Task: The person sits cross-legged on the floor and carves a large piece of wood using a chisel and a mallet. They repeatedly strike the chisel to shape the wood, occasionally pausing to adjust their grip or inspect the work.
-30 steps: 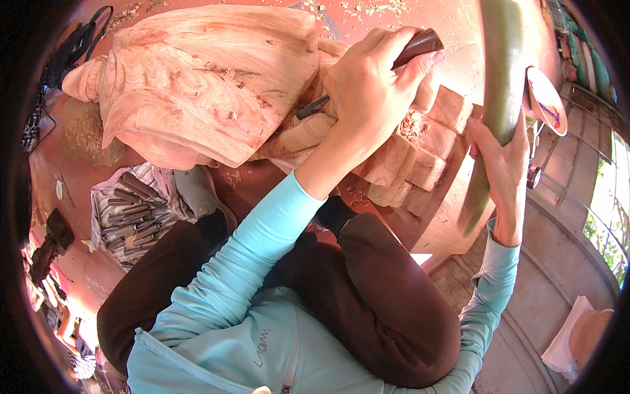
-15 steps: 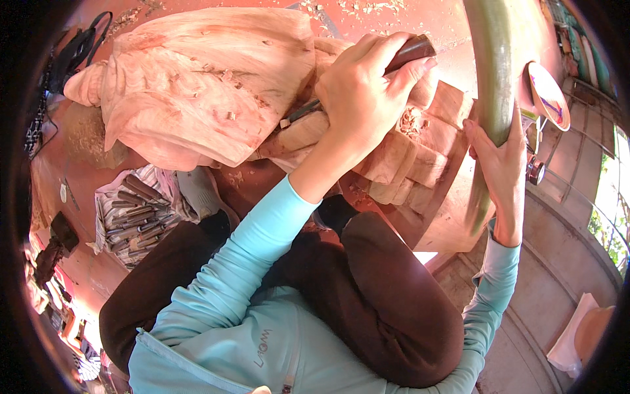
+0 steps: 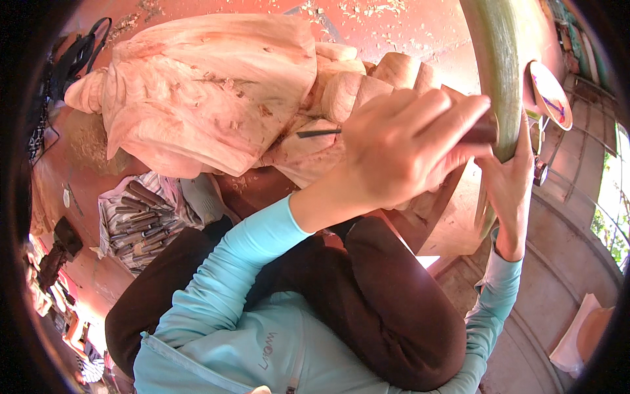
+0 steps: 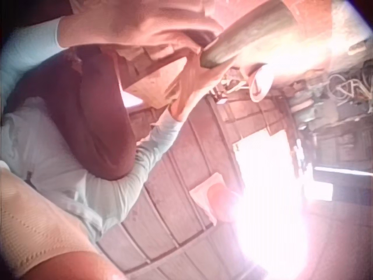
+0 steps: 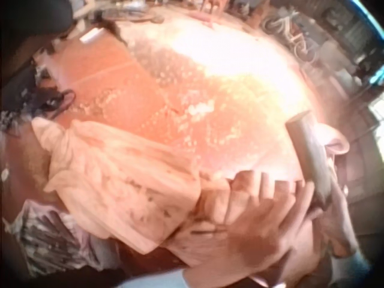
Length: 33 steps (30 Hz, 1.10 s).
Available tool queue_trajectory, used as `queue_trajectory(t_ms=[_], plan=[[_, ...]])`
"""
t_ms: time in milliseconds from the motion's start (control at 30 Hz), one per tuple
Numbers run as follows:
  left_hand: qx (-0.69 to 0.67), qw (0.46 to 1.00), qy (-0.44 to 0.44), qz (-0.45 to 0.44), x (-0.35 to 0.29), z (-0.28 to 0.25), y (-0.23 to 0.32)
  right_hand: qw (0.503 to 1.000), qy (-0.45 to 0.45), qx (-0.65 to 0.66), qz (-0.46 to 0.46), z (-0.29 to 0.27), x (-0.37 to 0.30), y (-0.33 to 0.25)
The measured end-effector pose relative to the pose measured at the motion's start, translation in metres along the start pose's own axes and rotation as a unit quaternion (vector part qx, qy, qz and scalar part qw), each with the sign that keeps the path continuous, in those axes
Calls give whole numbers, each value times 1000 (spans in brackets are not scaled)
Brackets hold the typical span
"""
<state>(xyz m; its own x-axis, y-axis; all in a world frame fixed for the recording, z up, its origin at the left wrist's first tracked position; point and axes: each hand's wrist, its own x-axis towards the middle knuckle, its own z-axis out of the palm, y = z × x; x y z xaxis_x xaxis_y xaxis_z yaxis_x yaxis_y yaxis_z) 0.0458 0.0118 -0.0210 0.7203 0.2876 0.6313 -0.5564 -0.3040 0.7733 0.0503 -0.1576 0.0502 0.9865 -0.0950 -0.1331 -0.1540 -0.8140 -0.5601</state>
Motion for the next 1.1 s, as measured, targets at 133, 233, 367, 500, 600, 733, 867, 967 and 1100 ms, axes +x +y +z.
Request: queue_trajectory(t_ms=[133,233,367,500,600,733,867,967,1100], plan=[[-1,999,1,-50,6,17,-33,1000,-4,7,26,7,-4,-16],[9,997,18,-74,7,20,-35,999,-9,9,35,7,-3,-19],[12,996,42,-74,8,19,-38,999,0,32,31,1,-2,-20],[2,996,45,-74,8,17,-38,998,7,55,43,-5,-1,-18],[13,996,33,-83,6,17,-41,999,8,24,45,-2,3,-17],[22,993,27,-110,6,17,-42,981,35,-155,-110,7,8,-3],[16,992,25,-124,7,17,-42,996,-21,-11,82,-6,12,1],[16,990,8,-138,6,17,-42,979,27,-177,-101,7,5,2],[23,991,16,-132,3,15,-42,994,-20,-88,55,-3,10,-6]])
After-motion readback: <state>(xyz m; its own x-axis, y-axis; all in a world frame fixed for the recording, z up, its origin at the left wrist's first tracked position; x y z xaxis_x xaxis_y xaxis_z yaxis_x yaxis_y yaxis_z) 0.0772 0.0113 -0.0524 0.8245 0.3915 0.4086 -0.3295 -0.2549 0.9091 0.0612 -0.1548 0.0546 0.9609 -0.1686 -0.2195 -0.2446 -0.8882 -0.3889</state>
